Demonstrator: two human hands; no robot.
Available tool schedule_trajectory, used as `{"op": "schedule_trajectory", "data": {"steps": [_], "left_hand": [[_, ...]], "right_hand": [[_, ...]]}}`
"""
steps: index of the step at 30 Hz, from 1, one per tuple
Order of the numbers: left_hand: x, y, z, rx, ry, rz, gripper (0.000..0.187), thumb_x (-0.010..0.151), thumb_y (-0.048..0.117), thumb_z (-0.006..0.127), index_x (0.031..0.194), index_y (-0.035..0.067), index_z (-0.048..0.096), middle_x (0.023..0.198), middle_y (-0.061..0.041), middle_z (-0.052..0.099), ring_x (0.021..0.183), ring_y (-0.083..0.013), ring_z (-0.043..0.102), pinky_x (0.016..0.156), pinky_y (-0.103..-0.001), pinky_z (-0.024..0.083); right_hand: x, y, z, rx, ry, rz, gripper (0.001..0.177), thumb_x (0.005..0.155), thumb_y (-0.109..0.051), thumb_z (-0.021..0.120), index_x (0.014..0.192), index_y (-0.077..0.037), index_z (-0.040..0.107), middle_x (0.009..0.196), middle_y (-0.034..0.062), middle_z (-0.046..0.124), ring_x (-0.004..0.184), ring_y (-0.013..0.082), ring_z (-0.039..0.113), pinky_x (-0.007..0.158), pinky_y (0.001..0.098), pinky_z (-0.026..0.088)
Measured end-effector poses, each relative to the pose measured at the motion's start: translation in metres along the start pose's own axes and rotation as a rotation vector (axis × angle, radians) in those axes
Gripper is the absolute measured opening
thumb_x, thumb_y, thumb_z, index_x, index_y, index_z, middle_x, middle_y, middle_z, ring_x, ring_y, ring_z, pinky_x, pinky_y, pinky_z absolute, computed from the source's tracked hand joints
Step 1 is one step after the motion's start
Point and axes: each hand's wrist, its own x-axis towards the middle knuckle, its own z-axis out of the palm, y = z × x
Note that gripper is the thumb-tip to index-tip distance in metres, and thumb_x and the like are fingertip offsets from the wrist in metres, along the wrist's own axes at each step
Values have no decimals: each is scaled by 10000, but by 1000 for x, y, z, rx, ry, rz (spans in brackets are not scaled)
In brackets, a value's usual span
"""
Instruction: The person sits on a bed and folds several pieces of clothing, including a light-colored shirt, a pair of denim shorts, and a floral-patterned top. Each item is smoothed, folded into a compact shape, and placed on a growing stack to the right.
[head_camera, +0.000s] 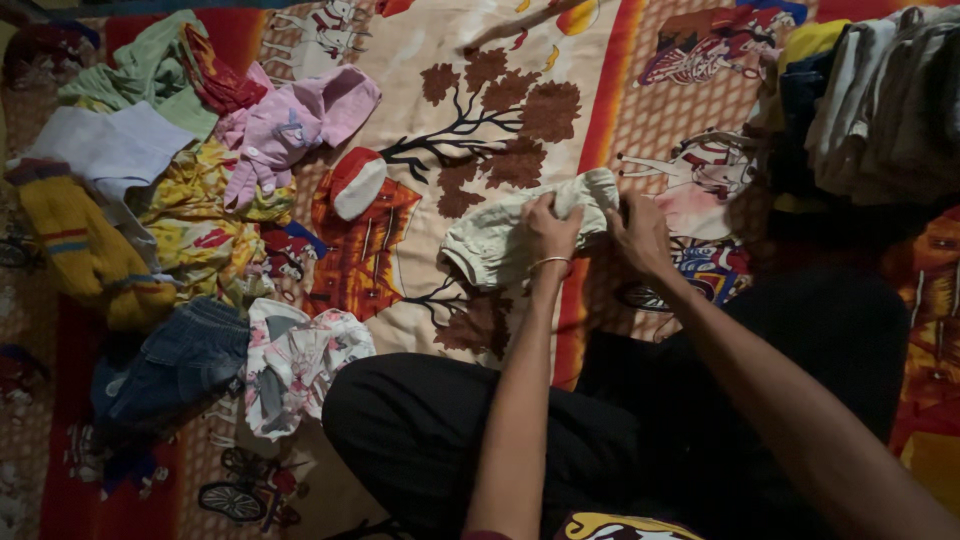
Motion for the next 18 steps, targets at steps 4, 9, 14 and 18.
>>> {"op": "schedule_trajectory", "data": {"steps": [4, 9, 14, 18], "left_hand": [[-1, 15, -8, -161, -139, -259, 377, 837, 289, 764, 1092, 39, 644, 946, -180, 722, 898, -365, 723, 822, -452, 545], [-14, 23, -33, -171, -10, -157, 472, 845, 198, 719, 1233, 18, 520, 1096, -212, 669, 949, -382, 670, 803, -469, 508], [-18, 18, -49, 152, 34, 202, 324, 1027, 179, 594, 1305, 13, 566, 1245, -195, 623, 1167, -361, 606, 1005, -456, 494], [-19, 21, -55, 486, -233, 666, 341, 942, 101, 540, 1274, 93, 619, 1301, -104, 634, 1256, -304, 588, 1154, -467, 457]], "right_hand": [[1, 0, -1, 69, -15, 18, 272, 955, -188, 738, 1114, 7, 634, 993, 237, 674, 924, 405, 663, 801, 486, 513], [-7, -32, -11, 99, 101, -142, 414, 931, -138, 716, 1282, -4, 541, 1107, 222, 621, 979, 399, 645, 819, 477, 524], [-9, -54, -17, -138, 88, -170, 414, 893, -75, 709, 1290, -55, 594, 1101, 209, 600, 1044, 414, 595, 868, 503, 499], [0, -56, -16, -148, 94, -177, 387, 956, -66, 679, 1326, -39, 570, 1143, 204, 593, 1073, 412, 599, 879, 505, 496]]}}
